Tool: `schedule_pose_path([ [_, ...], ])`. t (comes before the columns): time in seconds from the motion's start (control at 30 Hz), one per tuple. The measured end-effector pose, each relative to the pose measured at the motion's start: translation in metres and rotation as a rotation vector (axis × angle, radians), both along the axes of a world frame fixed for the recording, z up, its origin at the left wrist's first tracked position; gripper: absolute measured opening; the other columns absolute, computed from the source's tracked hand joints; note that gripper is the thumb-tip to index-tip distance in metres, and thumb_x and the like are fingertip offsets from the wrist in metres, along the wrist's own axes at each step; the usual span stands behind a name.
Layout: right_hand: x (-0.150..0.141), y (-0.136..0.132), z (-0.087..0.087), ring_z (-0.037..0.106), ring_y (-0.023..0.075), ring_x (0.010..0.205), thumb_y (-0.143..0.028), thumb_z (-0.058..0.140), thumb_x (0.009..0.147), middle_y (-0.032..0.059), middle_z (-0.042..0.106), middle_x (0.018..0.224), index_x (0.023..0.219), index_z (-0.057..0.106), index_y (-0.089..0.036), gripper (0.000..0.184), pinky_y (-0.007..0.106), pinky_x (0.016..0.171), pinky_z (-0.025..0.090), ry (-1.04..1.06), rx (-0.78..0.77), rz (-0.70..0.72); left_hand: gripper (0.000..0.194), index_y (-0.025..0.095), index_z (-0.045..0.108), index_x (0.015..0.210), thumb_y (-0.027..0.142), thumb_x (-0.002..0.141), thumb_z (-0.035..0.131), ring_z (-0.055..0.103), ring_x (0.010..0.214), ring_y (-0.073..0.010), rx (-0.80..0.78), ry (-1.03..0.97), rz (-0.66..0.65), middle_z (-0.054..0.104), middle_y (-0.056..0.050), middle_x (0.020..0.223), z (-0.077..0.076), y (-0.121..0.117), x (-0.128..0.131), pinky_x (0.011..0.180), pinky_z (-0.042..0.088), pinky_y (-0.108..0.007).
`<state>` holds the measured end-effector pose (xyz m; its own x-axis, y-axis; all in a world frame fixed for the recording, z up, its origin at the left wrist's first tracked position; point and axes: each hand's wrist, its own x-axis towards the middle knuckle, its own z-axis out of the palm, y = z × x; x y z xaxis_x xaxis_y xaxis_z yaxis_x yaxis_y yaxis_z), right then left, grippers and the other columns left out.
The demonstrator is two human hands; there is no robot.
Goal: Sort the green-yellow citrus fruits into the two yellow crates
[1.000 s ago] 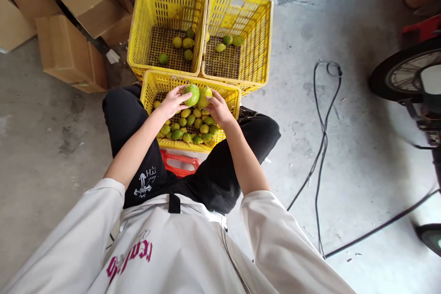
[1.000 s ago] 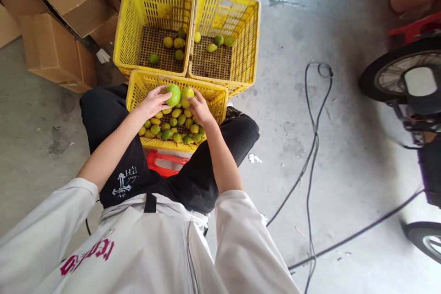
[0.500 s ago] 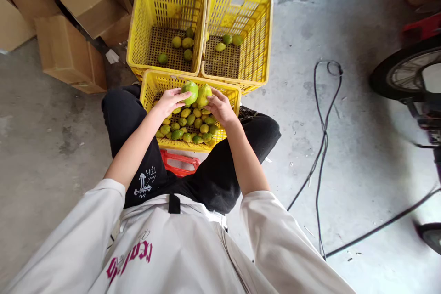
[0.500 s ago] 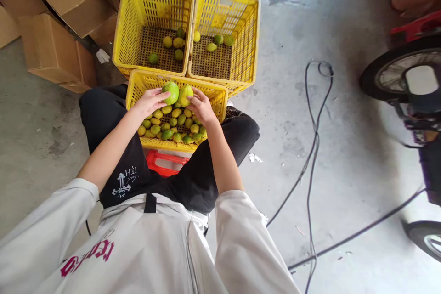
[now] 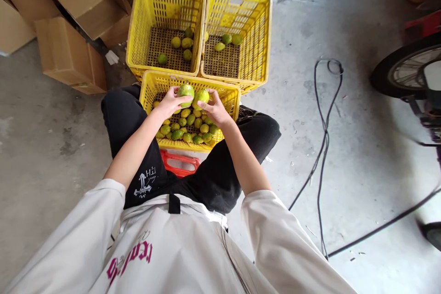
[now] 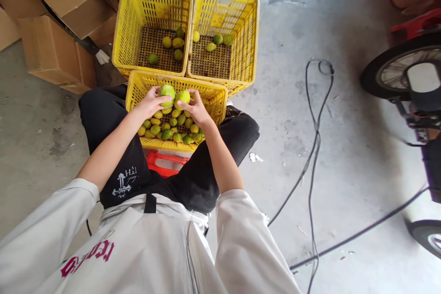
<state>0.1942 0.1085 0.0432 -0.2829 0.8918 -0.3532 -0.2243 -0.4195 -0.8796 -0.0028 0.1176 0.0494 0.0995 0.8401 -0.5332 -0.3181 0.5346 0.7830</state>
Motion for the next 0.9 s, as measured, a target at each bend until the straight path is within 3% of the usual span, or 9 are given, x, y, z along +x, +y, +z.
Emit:
schedule_pose_path([
  [0.17, -0.008, -0.006, -0.004, 0.067, 0.0163, 0.094, -0.056, 0.092, 0.069, -0.0038, 0.064, 0.106, 0.124, 0.050, -0.036, 0.071, 0.028, 0.074, 0.062, 0.007, -0.025, 0.039, 0.051, 0.024, 0.057, 0.114, 0.020, 0.072, 0.084, 0.065, 0.128, -0.0259, 0.032, -0.021, -0.087, 0.070, -0.005, 0.122, 0.006, -0.004, 0.004, 0.111, 0.054, -0.047],
  [0.3, -0.008, -0.004, -0.007, 0.066, 0.0160, 0.092, -0.056, 0.086, 0.074, -0.0033, 0.062, 0.108, 0.123, 0.052, -0.037, 0.063, 0.026, 0.069, 0.060, -0.003, -0.026, 0.022, 0.033, 0.019, 0.061, 0.117, 0.027, 0.085, 0.062, 0.067, 0.126, -0.0294, 0.010, -0.129, -0.101, 0.072, -0.009, 0.113, 0.012, 0.001, 0.005, 0.108, 0.057, -0.048],
  [0.47, -0.003, 0.006, -0.009, 0.066, 0.0224, 0.100, -0.058, 0.071, 0.083, 0.0013, 0.063, 0.114, 0.123, 0.055, -0.034, 0.050, 0.032, 0.068, 0.062, -0.011, -0.055, 0.001, 0.037, 0.020, 0.063, 0.121, 0.021, 0.087, 0.048, 0.066, 0.130, -0.0303, -0.027, -0.155, -0.066, 0.074, -0.009, 0.108, 0.011, 0.007, 0.003, 0.104, 0.058, -0.048],
  [0.57, 0.001, 0.010, -0.009, 0.067, 0.0248, 0.105, -0.059, 0.070, 0.082, 0.0025, 0.065, 0.115, 0.124, 0.058, -0.033, 0.051, 0.035, 0.073, 0.063, 0.003, -0.054, 0.006, 0.033, 0.022, 0.062, 0.121, 0.023, 0.089, 0.054, 0.066, 0.131, -0.0279, -0.015, -0.140, -0.069, 0.075, -0.007, 0.115, 0.007, 0.008, -0.001, 0.106, 0.056, -0.047],
  [0.67, 0.004, 0.010, -0.006, 0.068, 0.0255, 0.108, -0.060, 0.078, 0.077, 0.0019, 0.068, 0.113, 0.123, 0.060, -0.032, 0.057, 0.037, 0.080, 0.064, -0.005, -0.021, -0.020, 0.033, 0.022, 0.063, 0.119, 0.030, 0.088, 0.071, 0.067, 0.129, -0.0266, 0.035, -0.128, -0.064, 0.076, -0.009, 0.118, 0.004, 0.008, -0.004, 0.109, 0.053, -0.045],
  [0.9, -0.001, 0.001, 0.007, 0.065, 0.0281, 0.123, -0.064, 0.086, 0.070, 0.0017, 0.070, 0.118, 0.117, 0.058, -0.032, 0.063, 0.042, 0.094, 0.064, -0.017, -0.014, -0.029, 0.049, 0.017, 0.068, 0.103, 0.040, 0.070, 0.095, 0.072, 0.115, -0.0257, 0.130, -0.104, -0.168, 0.077, -0.008, 0.104, -0.002, 0.001, 0.003, 0.103, 0.054, -0.037],
])
